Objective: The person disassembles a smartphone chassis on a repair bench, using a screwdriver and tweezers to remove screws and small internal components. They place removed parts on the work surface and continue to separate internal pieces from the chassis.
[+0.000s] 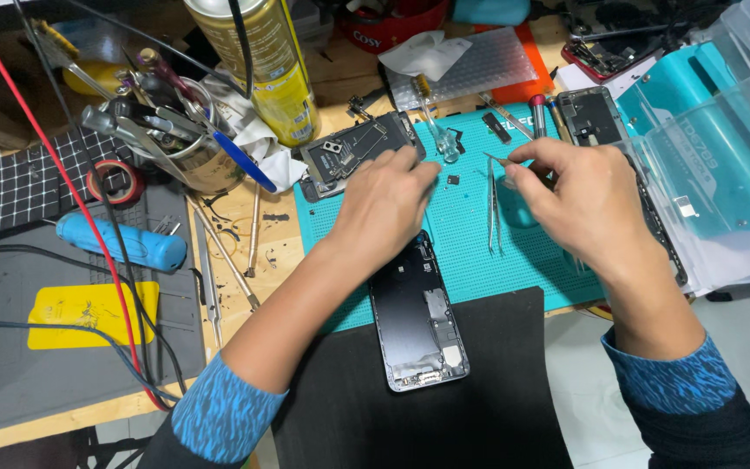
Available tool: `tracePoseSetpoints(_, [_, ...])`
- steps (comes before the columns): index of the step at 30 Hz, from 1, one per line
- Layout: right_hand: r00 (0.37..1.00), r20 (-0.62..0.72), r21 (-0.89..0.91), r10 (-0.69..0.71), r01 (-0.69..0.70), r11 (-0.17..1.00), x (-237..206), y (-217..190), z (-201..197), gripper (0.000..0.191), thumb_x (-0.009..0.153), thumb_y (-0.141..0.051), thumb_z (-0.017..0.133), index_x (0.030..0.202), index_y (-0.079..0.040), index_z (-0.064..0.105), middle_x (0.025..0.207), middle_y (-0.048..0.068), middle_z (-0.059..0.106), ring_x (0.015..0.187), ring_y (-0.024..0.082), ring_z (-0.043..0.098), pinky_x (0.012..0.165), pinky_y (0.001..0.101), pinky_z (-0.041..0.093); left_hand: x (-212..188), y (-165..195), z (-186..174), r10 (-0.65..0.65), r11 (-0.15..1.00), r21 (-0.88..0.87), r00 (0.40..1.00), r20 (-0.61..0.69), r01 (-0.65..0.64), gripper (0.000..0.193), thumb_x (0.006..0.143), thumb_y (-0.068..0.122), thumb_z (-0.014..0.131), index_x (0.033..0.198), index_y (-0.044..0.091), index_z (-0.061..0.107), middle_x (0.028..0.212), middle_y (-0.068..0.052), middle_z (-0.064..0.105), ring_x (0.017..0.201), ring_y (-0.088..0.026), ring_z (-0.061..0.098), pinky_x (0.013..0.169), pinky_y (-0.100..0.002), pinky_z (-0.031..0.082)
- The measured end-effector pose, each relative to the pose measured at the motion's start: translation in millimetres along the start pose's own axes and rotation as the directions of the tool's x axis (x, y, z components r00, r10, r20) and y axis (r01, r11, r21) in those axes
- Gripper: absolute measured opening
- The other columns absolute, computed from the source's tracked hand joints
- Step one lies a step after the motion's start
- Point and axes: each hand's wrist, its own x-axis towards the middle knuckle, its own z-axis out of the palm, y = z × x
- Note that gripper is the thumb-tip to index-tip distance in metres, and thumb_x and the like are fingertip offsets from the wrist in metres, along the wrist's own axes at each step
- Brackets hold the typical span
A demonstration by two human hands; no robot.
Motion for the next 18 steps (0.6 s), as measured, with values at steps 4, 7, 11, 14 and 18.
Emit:
tracePoseSetpoints(4, [1.000,-0.011,-0.011,-0.014,0.014,1.000,1,2,0,0.021,0.093,-0.028,0.073,0.104,-0.012,0.080,0.060,0.013,0.065,0.054,0.027,0.064,0.056,0.0398,0.049,20,-2,18,0.005,0.998,0.058,0.997,0.076,-0.010,0.012,0.085,0.015,0.075,0.084,0.003,0.075,0.091,-0.016,0.066,0.089,-0.034,0.066,0.076,-0.048,0.052])
tracePoseSetpoints(7, [1.000,-0.018,0.001,-0.016,0.016,1.000,-2,6,-1,0.021,0.093,-0.028,0.072,0.104,-0.011,0.080,0.062,0.013,0.065,0.055,0.027,0.065,0.057,0.0396,0.049,31,-4,31,0.001,0.994,0.106,0.989,0.150,-0.018,0.012,0.080,0.014,0.075,0.082,0.002,0.075,0.092,-0.017,0.066,0.089,-0.034,0.068,0.074,-0.048,0.053])
tracePoseSetpoints(11, [1.000,0.008,-0.009,0.001,-0.001,1.000,-4,13,-3,0.021,0.093,-0.028,0.072,0.103,-0.012,0.080,0.062,0.014,0.065,0.055,0.029,0.064,0.057,0.0407,0.049,38,-7,41,0.046,0.992,0.111,0.992,0.114,-0.059,0.009,0.074,0.010,0.076,0.077,0.002,0.075,0.094,-0.019,0.067,0.086,-0.036,0.069,0.069,-0.048,0.055])
tracePoseSetpoints(14, [0.999,0.037,-0.021,-0.023,0.023,1.000,-7,14,0,0.019,0.092,-0.027,0.073,0.102,-0.013,0.080,0.063,0.015,0.066,0.055,0.031,0.065,0.057,0.0417,0.050,39,-7,47,0.055,0.990,0.121,0.994,0.097,-0.067,0.006,0.073,0.007,0.076,0.074,0.001,0.074,0.091,-0.019,0.067,0.083,-0.037,0.070,0.068,-0.048,0.056])
tracePoseSetpoints(18, [0.986,0.016,0.010,-0.165,0.165,0.986,-8,12,5,0.017,0.090,-0.025,0.073,0.100,-0.013,0.080,0.067,0.014,0.068,0.061,0.031,0.067,0.061,0.0416,0.054,41,-7,48,0.055,0.994,0.094,0.994,0.090,-0.064,0.008,0.071,0.008,0.076,0.073,0.001,0.073,0.089,-0.019,0.067,0.081,-0.037,0.070,0.068,-0.049,0.056])
